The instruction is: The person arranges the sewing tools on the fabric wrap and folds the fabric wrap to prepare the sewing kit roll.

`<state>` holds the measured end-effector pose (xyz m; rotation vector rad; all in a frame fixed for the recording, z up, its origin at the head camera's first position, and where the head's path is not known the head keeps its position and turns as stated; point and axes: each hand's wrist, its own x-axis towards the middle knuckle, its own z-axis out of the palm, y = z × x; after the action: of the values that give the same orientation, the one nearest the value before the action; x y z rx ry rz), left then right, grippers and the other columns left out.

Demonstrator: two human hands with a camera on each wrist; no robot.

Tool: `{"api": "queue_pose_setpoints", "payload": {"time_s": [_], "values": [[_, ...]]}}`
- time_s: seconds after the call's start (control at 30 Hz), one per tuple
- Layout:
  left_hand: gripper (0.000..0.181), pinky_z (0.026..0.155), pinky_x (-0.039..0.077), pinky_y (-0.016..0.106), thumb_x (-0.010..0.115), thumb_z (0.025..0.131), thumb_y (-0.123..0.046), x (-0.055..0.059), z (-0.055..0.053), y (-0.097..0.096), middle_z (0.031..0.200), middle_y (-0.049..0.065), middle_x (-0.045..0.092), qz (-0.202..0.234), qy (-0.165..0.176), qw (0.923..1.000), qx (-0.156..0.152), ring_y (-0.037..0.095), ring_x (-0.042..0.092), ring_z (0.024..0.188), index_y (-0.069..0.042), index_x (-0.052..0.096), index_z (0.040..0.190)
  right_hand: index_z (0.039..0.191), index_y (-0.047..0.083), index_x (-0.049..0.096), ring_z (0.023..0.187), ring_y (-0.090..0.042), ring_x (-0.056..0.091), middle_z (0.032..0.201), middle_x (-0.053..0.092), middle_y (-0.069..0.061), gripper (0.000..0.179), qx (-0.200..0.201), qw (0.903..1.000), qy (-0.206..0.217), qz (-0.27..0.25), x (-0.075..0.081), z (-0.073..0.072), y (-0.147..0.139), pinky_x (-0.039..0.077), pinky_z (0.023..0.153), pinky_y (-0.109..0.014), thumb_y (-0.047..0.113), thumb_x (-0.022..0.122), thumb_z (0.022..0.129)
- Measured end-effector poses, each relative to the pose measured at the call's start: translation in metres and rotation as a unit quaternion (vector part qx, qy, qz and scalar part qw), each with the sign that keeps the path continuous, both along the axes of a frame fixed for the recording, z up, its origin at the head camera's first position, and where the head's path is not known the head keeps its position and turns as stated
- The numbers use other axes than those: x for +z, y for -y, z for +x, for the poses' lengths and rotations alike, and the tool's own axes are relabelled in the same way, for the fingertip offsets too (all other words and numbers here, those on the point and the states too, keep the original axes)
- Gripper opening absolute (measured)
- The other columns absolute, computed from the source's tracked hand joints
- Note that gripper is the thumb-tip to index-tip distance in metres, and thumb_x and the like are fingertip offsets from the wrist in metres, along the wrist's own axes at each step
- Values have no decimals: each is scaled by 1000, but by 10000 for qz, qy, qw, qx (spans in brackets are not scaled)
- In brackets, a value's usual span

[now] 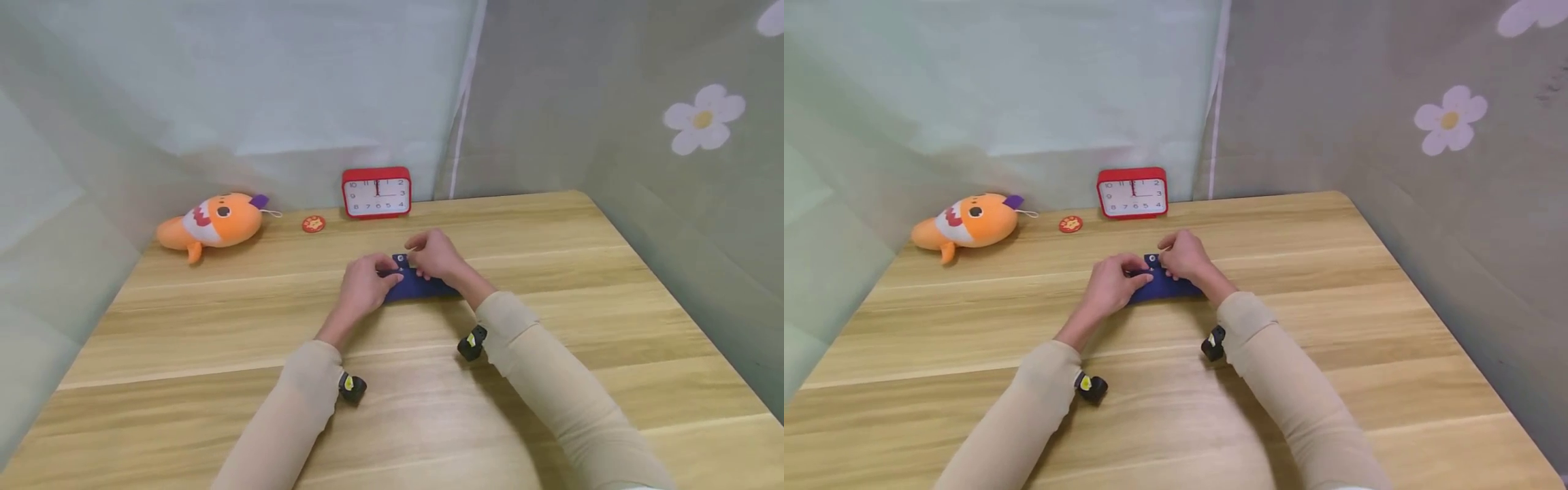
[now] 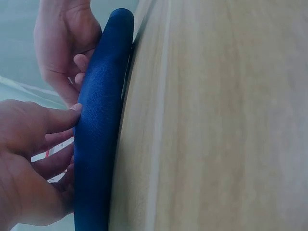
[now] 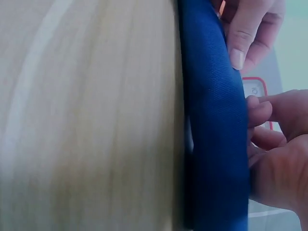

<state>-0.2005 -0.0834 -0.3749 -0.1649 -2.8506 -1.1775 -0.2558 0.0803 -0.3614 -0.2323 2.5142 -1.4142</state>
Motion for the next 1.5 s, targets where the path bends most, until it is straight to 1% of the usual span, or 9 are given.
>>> {"api": "queue_pose_setpoints", "payload": {"time_s": [0.13,0.23,0.5,0.77,1.0,1.13,1.2,1.37,1.5], "values": [[15,105,50,45,80,94,-19,0,0,-3,110,9,80,11,-65,10000,68,29,71,114,-8,79,105,126,-5,71,47,-7,50,72,61,-4,30,-30,9999,24,-108,-6,-1,-3,41,46,-19,-1,63,97],[15,104,51,44,81,94,-19,1,0,-3,109,9,80,4,-120,9999,33,29,71,113,-8,80,104,118,-4,75,48,-7,50,72,64,-1,23,40,9996,-54,-269,-8,1,-7,41,47,-19,-1,65,97],[17,100,52,45,78,96,-20,2,0,0,111,10,80,-48,-150,9999,45,29,71,111,-7,80,107,109,-1,79,57,-11,55,75,66,-1,17,152,9976,-17,-681,-8,5,-11,46,53,-22,2,69,95],[18,95,51,45,80,95,-21,1,0,-1,105,12,80,-147,-128,9996,196,30,71,103,-7,74,104,105,-2,79,59,-11,55,76,66,-2,17,253,9974,-32,-675,-10,3,-12,47,54,-22,1,67,93],[20,90,51,43,80,95,-23,0,0,-2,102,11,79,-153,15,9994,304,29,69,98,-7,73,104,102,-2,78,58,-12,56,72,65,-2,17,446,9962,-58,-748,-10,2,-15,49,54,-22,9,68,97],[21,89,51,43,80,95,-24,0,-1,-3,101,11,78,-154,33,9994,300,28,69,97,-7,74,104,107,-1,79,60,-12,57,81,69,-8,19,528,9962,-76,-693,-10,4,-17,50,55,-23,9,66,98],[21,90,51,43,81,94,-24,-1,-1,-3,101,11,79,-162,21,9994,302,28,70,98,-6,74,103,109,0,80,59,-12,57,80,70,-9,21,568,9965,-119,-607,-9,6,-18,51,56,-23,9,64,98],[21,91,51,44,81,94,-24,0,0,-3,100,11,79,-179,103,9992,351,30,70,99,-6,74,103,108,1,81,54,-12,58,69,65,-5,25,645,9969,-313,-326,-6,9,-17,54,56,-24,11,60,100],[22,89,51,43,81,95,-25,1,-1,-2,100,11,78,-201,151,9990,375,30,69,98,-6,74,103,105,3,82,51,-10,58,63,61,-1,24,721,9954,-635,-38,-6,9,-15,54,55,-24,10,59,100]]}}
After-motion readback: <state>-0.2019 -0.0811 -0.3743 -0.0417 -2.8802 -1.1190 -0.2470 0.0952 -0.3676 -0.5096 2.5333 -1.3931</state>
